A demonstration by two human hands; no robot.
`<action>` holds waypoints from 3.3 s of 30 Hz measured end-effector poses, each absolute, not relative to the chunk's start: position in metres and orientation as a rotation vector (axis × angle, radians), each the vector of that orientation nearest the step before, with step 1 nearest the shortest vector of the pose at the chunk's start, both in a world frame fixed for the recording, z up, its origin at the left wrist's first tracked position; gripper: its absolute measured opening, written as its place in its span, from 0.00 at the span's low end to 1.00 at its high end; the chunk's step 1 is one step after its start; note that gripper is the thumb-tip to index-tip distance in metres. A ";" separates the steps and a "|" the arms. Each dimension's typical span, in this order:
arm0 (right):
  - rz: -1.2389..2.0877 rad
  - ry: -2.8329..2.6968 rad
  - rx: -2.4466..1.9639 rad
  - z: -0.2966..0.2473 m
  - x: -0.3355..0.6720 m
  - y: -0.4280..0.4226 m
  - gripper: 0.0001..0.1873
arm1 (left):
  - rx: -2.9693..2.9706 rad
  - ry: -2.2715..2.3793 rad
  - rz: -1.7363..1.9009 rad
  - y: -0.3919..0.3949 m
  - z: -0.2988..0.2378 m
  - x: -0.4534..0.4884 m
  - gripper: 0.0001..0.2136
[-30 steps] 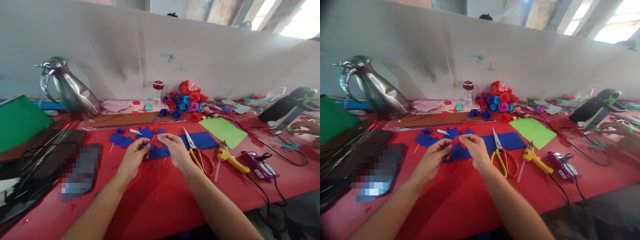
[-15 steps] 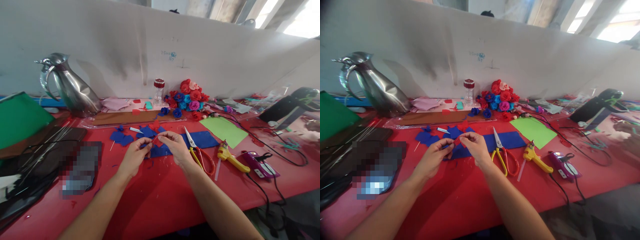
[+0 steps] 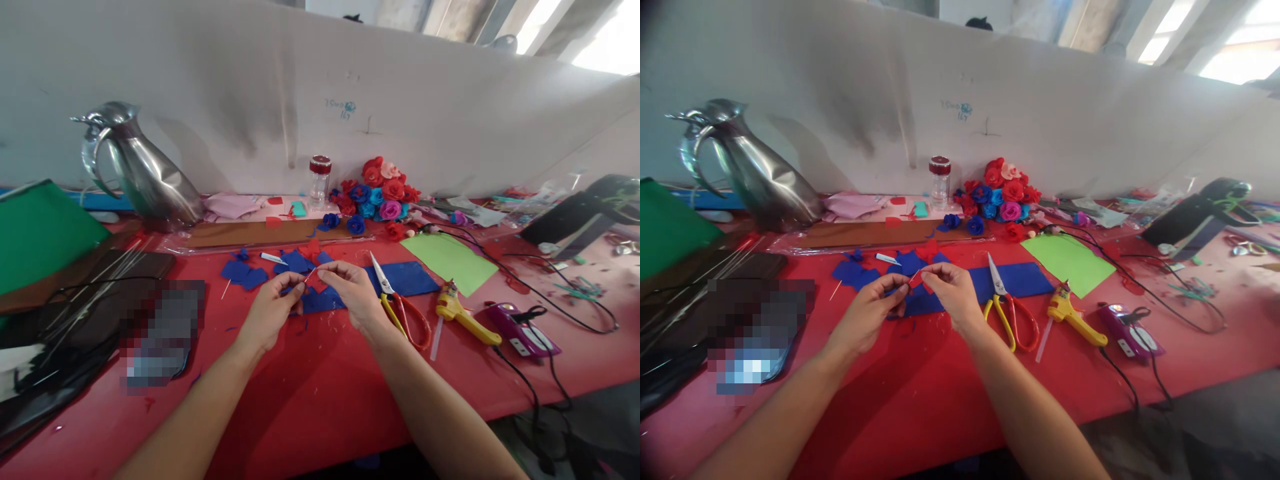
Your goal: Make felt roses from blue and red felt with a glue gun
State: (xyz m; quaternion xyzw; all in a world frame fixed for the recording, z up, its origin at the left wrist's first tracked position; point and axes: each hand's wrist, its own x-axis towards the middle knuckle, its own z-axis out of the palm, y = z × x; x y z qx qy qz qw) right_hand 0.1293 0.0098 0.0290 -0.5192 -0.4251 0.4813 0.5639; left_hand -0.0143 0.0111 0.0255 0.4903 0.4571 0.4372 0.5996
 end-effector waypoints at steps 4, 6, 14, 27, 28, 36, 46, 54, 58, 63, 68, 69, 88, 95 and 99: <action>1.123 -0.983 -1.225 0.031 0.130 0.010 0.08 | 1.140 1.081 1.013 0.011 0.024 -0.015 0.10; 1.113 -0.977 -1.231 0.032 0.131 0.010 0.08 | 1.143 1.091 1.018 0.011 0.024 -0.015 0.10; 1.108 -0.923 -1.190 0.032 0.137 0.011 0.07 | 1.171 1.133 1.074 0.010 0.027 -0.016 0.09; 1.127 -0.966 -1.214 0.030 0.133 0.010 0.08 | 1.232 1.101 0.996 0.006 0.033 -0.014 0.10; 1.114 -0.979 -1.220 0.030 0.133 0.010 0.08 | 1.232 1.099 0.993 0.005 0.033 -0.014 0.10; 1.082 -1.018 -1.215 0.031 0.131 0.008 0.08 | 1.188 1.101 0.991 0.008 0.032 -0.016 0.12; 1.112 -1.019 -1.211 0.032 0.132 0.008 0.08 | 1.175 1.093 1.007 0.008 0.029 -0.016 0.10; 1.129 -1.018 -1.222 0.033 0.133 0.009 0.07 | 1.176 1.079 1.005 0.008 0.031 -0.017 0.12; 1.125 -1.019 -1.224 0.034 0.135 0.008 0.07 | 1.179 1.091 1.001 0.009 0.029 -0.017 0.12; 1.115 -1.022 -1.213 0.034 0.136 0.009 0.06 | 1.179 1.084 1.009 0.009 0.030 -0.017 0.11; 1.126 -1.072 -1.215 0.034 0.135 0.008 0.07 | 1.164 1.082 1.016 0.009 0.031 -0.016 0.10; 1.135 -1.081 -1.209 0.034 0.135 0.008 0.07 | 1.165 1.081 1.018 0.009 0.031 -0.016 0.09; 0.932 -1.389 -1.286 0.029 0.141 0.011 0.09 | 1.205 1.108 0.962 0.009 0.031 -0.018 0.14; 0.760 -1.517 -1.352 0.029 0.141 0.009 0.10 | 1.161 1.115 0.948 0.009 0.032 -0.016 0.10; 0.694 -1.560 -1.348 0.029 0.140 0.008 0.10 | 1.131 1.113 0.924 0.009 0.031 -0.015 0.10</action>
